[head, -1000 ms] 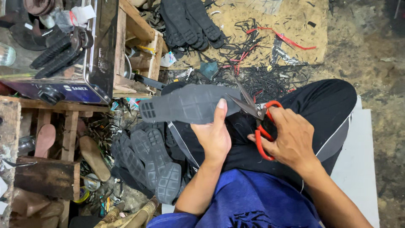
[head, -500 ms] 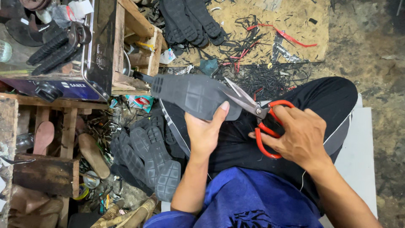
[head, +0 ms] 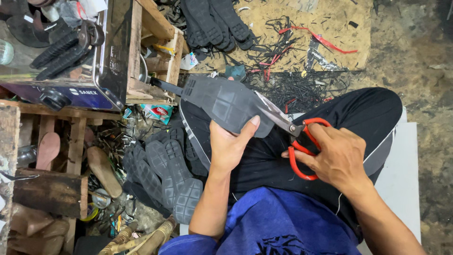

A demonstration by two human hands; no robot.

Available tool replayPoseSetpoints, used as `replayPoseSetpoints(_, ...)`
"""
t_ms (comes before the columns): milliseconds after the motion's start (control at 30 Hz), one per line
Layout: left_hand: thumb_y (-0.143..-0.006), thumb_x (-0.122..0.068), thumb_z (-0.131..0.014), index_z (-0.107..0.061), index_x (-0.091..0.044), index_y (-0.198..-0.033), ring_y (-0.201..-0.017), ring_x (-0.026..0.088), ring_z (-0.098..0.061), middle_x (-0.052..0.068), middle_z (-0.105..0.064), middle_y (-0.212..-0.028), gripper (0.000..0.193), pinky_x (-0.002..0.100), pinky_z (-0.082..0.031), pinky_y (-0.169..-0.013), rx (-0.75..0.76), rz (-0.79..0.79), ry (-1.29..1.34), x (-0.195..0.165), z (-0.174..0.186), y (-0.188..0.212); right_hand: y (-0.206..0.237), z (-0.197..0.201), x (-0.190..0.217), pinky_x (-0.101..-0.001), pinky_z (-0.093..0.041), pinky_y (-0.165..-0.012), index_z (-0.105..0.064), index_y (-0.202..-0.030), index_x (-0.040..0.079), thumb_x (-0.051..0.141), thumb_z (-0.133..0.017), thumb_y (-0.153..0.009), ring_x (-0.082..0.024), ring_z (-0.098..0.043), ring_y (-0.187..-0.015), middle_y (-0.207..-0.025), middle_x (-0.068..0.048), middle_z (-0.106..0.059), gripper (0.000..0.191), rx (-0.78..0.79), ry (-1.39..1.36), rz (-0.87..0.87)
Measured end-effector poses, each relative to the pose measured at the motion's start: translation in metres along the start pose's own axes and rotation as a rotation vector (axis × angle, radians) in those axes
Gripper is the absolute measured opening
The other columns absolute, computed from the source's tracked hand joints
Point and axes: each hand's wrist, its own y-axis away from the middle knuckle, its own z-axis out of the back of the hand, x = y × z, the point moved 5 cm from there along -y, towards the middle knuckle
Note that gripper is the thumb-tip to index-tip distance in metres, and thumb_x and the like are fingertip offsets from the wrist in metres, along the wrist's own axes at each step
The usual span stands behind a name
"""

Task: The person sits on the floor holding a rubber sandal sole in one hand and scissors in the other, cutting and trimming the edges of the sole. They rotate the sole to trim different sections, set finished soles aside, and pick up additional soles to trim.

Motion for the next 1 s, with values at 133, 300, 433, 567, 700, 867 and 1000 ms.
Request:
replayPoseSetpoints(133, -0.093, 0.004, -0.074, -0.037, 0.005, -0.159, -0.136, 0.016, -0.052, 0.010, -0.052, -0.151, 0.076, 0.034, -0.040, -0.121, 0.002, 0.008, -0.022, 0.001, 0.003, 0.000, -0.001, 0.000, -0.001, -0.0386, -0.042, -0.052, -0.069, -0.083, 0.010, 0.062, -0.086, -0.062, -0.027, -0.059, -0.054, -0.061, -0.006, -0.061, 0.059, 0.002, -0.032, 0.042)
replayPoseSetpoints(300, -0.092, 0.002, -0.074, -0.037, 0.005, -0.157, -0.136, 0.015, -0.053, 0.008, -0.053, -0.150, 0.074, 0.034, -0.042, -0.120, 0.004, 0.012, -0.010, 0.000, 0.002, 0.000, -0.001, 0.001, 0.001, -0.0376, -0.042, -0.053, -0.068, -0.083, 0.009, 0.060, -0.086, -0.063, -0.027, -0.058, -0.053, -0.062, -0.006, -0.061, 0.058, -0.014, -0.056, 0.060)
replayPoseSetpoints(433, -0.092, 0.001, -0.075, -0.036, 0.003, -0.160, -0.129, 0.014, -0.055, 0.007, -0.057, -0.141, 0.078, 0.032, -0.044, -0.115, 0.075, 0.051, -0.034, 0.000, -0.003, 0.008, 0.000, 0.004, 0.004, -0.0389, -0.041, -0.053, -0.070, -0.090, 0.008, 0.059, -0.085, -0.061, -0.028, -0.056, -0.052, -0.064, -0.007, -0.062, 0.061, -0.048, -0.026, 0.056)
replayPoseSetpoints(567, -0.092, 0.001, -0.077, -0.045, 0.004, -0.147, -0.119, 0.015, -0.060, 0.008, -0.062, -0.129, 0.064, 0.032, -0.050, -0.107, 0.065, 0.085, -0.054, 0.003, -0.001, 0.011, 0.000, 0.001, 0.001, -0.0403, -0.043, -0.053, -0.069, -0.091, 0.009, 0.059, -0.086, -0.065, -0.029, -0.057, -0.053, -0.061, -0.007, -0.060, 0.059, -0.017, -0.057, 0.052)
replayPoseSetpoints(700, -0.094, 0.002, -0.075, -0.051, 0.003, -0.138, -0.118, 0.017, -0.063, 0.009, -0.064, -0.126, 0.051, 0.033, -0.052, -0.104, 0.050, 0.118, 0.024, 0.004, 0.004, 0.008, 0.002, -0.003, -0.002, -0.0404, -0.044, -0.053, -0.070, -0.107, 0.008, 0.053, -0.083, -0.069, -0.029, -0.060, -0.055, -0.064, -0.006, -0.063, 0.060, 0.020, -0.147, 0.029)
replayPoseSetpoints(867, -0.095, 0.003, -0.068, -0.054, 0.005, -0.136, -0.121, 0.023, -0.065, 0.014, -0.069, -0.129, 0.043, 0.036, -0.051, -0.107, -0.128, 0.121, 0.265, 0.002, 0.009, 0.006, 0.008, -0.008, -0.003, -0.0423, -0.044, -0.056, -0.067, -0.096, 0.010, 0.056, -0.085, -0.067, -0.030, -0.061, -0.059, -0.060, -0.007, -0.057, 0.057, 0.114, -0.094, -0.082)
replayPoseSetpoints(1000, -0.094, 0.002, -0.070, -0.051, 0.001, -0.135, -0.120, 0.022, -0.067, 0.011, -0.067, -0.124, 0.045, 0.034, -0.052, -0.106, -0.125, 0.060, 0.147, 0.001, 0.003, 0.011, 0.008, 0.000, 0.010, -0.0403, -0.045, -0.062, -0.067, -0.102, 0.007, 0.057, -0.085, -0.064, -0.029, -0.061, -0.066, -0.074, -0.007, -0.061, 0.066, -0.006, -0.092, 0.009)
